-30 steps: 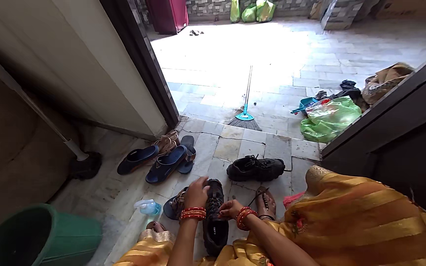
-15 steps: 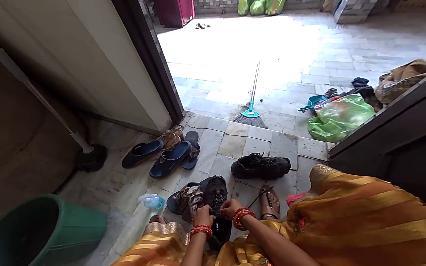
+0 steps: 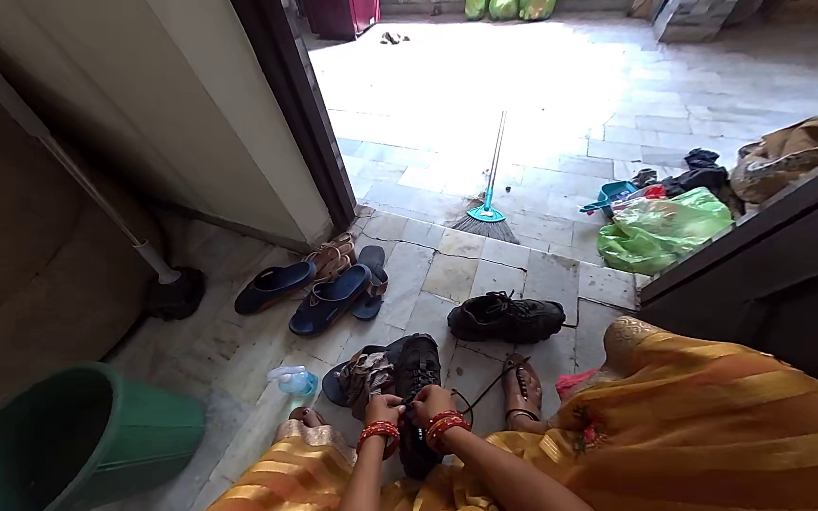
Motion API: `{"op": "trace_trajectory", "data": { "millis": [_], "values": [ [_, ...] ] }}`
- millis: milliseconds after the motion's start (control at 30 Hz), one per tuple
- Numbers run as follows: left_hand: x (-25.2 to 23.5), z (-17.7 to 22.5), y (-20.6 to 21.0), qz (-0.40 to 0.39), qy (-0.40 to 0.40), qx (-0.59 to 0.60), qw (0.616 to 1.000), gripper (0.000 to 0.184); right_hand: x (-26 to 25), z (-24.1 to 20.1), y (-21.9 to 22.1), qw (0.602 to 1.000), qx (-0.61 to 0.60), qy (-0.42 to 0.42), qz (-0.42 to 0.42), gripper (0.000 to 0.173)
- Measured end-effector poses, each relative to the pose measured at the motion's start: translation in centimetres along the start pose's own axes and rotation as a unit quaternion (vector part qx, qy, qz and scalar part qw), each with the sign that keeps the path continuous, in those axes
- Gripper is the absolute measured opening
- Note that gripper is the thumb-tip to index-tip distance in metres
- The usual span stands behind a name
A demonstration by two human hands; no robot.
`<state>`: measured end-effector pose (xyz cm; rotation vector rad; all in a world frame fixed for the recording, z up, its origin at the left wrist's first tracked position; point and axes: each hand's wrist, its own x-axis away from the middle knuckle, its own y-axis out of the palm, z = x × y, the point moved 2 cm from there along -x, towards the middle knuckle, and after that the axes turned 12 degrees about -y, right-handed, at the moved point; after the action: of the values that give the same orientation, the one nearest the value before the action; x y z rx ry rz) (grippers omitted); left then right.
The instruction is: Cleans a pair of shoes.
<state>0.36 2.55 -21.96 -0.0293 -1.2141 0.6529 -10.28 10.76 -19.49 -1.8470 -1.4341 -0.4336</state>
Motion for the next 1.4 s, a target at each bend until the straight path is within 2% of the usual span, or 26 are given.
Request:
{"op": "trace_trajectory", "data": {
  "millis": [200, 467, 867, 1000, 1167, 1400],
  "values": [
    [0.2, 0.1, 0.0, -0.013, -0.007, 0.016, 1.0, 0.028, 0.3, 0.2, 0.9, 0.998, 0.049, 0.029, 0.025, 0.029],
    [0.5, 0.2, -0.1, -0.024, -0.003, 0.026, 0.999, 0.029, -0.4, 2.1, 1.8, 0.998, -0.037, 0.013, 0.055, 0.026],
    [0.5, 0.3, -0.2, -0.041, 0.011, 0.019, 0.999, 0.027, -0.6, 2.0, 2.1, 0.997, -0.025, 0.027, 0.074, 0.025],
    [0.5, -0.1, -0.5, -0.077, 0.025, 0.051, 0.995, 0.025, -0.7, 2.3, 1.9, 0.995, -0.064, 0.034, 0.068, 0.024],
    [0.7, -0.1, 0.2, -0.048, 0.037, 0.054, 0.997, 0.023, -1.0, 3.0, 1.4, 0.987, -0.126, 0.047, 0.09, 0.018],
    [2.1, 0.9, 2.3, -0.026, 0.08, -0.028, 0.996, 0.028, -0.1, 4.0, 0.3, 0.961, -0.215, 0.097, 0.142, 0.021]
  ]
}}
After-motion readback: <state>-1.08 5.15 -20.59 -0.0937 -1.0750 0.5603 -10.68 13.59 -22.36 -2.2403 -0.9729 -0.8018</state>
